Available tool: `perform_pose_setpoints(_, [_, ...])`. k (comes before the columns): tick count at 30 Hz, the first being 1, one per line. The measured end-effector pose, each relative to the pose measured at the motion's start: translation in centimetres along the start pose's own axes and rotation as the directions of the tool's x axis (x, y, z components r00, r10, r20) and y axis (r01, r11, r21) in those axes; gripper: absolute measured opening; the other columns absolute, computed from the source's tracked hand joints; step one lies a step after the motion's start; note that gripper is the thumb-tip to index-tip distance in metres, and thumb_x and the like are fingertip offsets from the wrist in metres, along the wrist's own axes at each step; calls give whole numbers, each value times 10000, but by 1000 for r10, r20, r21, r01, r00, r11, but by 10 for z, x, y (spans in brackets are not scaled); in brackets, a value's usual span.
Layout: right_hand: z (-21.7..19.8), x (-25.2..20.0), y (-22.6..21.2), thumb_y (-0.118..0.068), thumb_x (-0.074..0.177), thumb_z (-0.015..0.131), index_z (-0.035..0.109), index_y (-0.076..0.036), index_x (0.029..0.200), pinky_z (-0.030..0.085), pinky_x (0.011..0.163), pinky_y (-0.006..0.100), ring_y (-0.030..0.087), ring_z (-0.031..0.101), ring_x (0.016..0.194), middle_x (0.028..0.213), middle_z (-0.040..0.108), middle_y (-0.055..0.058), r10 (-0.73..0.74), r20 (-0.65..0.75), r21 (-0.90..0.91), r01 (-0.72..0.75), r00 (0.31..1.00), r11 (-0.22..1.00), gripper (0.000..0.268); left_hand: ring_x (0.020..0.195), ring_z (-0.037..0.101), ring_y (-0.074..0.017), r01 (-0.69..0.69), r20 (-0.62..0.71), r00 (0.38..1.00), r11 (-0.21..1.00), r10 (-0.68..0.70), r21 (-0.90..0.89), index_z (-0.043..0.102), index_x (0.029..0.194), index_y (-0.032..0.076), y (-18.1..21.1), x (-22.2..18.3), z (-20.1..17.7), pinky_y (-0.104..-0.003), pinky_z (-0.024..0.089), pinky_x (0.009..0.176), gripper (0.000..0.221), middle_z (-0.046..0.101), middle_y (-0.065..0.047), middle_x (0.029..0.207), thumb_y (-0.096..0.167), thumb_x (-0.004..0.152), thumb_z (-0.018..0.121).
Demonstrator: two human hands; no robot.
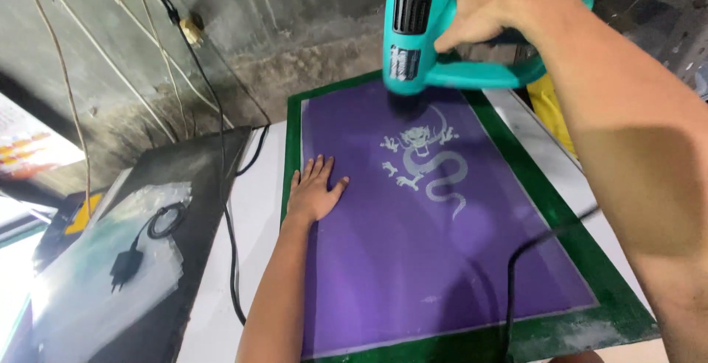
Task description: Drying a screen printing frame using a heat gun and checking for dryness by hand.
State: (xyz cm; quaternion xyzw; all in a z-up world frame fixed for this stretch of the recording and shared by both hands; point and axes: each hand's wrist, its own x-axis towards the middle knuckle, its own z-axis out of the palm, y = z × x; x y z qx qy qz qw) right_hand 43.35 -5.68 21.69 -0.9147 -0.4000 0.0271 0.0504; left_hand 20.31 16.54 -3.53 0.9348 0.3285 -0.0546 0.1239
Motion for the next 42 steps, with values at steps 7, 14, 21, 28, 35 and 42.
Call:
perform_pose_setpoints(7, [16, 20, 0, -300, 928, 740, 705, -33, 856, 464, 690, 503, 330, 584, 744, 818, 687, 174, -140, -67, -24, 139, 988, 990, 279, 1601, 13, -205, -7, 0, 1000, 1000, 7, 9, 159, 1640, 242, -1, 2, -4, -459, -21, 1283, 792, 55, -10, 1735, 646, 964, 242])
perform_pose_setpoints(14, [41, 68, 17, -232, 971, 741, 736, -6, 911, 510, 608, 466, 326, 577, 595, 696, 646, 180, -180, 125, 51, 175, 976, 983, 234, 1599, 21, -212, -31, -4, 1000, 999, 31, -8, 173, 1636, 240, -4, 5, -1, -469, -28, 1278, 811, 82, -21, 1730, 670, 953, 249])
perform_pose_setpoints(21, [45, 72, 26, -440, 838, 798, 752, -44, 958, 512, 717, 495, 352, 656, 802, 912, 725, 157, -158, -16, -106, 155, 987, 982, 416, 1601, -11, -203, -32, -5, 999, 999, 32, -4, 144, 1641, 246, -4, 3, -1, -468, -37, 1278, 811, 56, -8, 1734, 666, 952, 220])
perform_pose_setpoints(28, [35, 49, 12, -368, 848, 772, 791, -66, 821, 499, 692, 450, 309, 647, 733, 802, 755, 127, -171, 40, -103, 174, 985, 979, 304, 1600, -27, -241, -47, 15, 999, 998, 46, 46, 85, 1649, 217, -6, 11, 7, -495, -44, 1275, 817, 16, -37, 1737, 657, 967, 180])
perform_pose_setpoints(35, [57, 68, 19, -377, 936, 763, 481, -85, 731, 364, 571, 493, 318, 457, 593, 652, 473, 128, -181, -104, -56, 176, 978, 983, 455, 1591, -98, -338, -12, 86, 996, 999, 7, 53, 39, 1651, 161, 21, -7, -3, -573, -93, 1256, 934, -46, -83, 1735, 725, 929, 220])
perform_pose_setpoints(42, [78, 87, 28, -449, 886, 779, 604, -72, 840, 415, 605, 486, 320, 538, 697, 793, 587, 136, -216, -64, -16, 216, 974, 976, 418, 1596, -82, -278, -128, 124, 985, 991, 121, 49, 25, 1645, 134, 41, -31, 4, -611, -90, 1242, 952, -34, -55, 1739, 721, 924, 231])
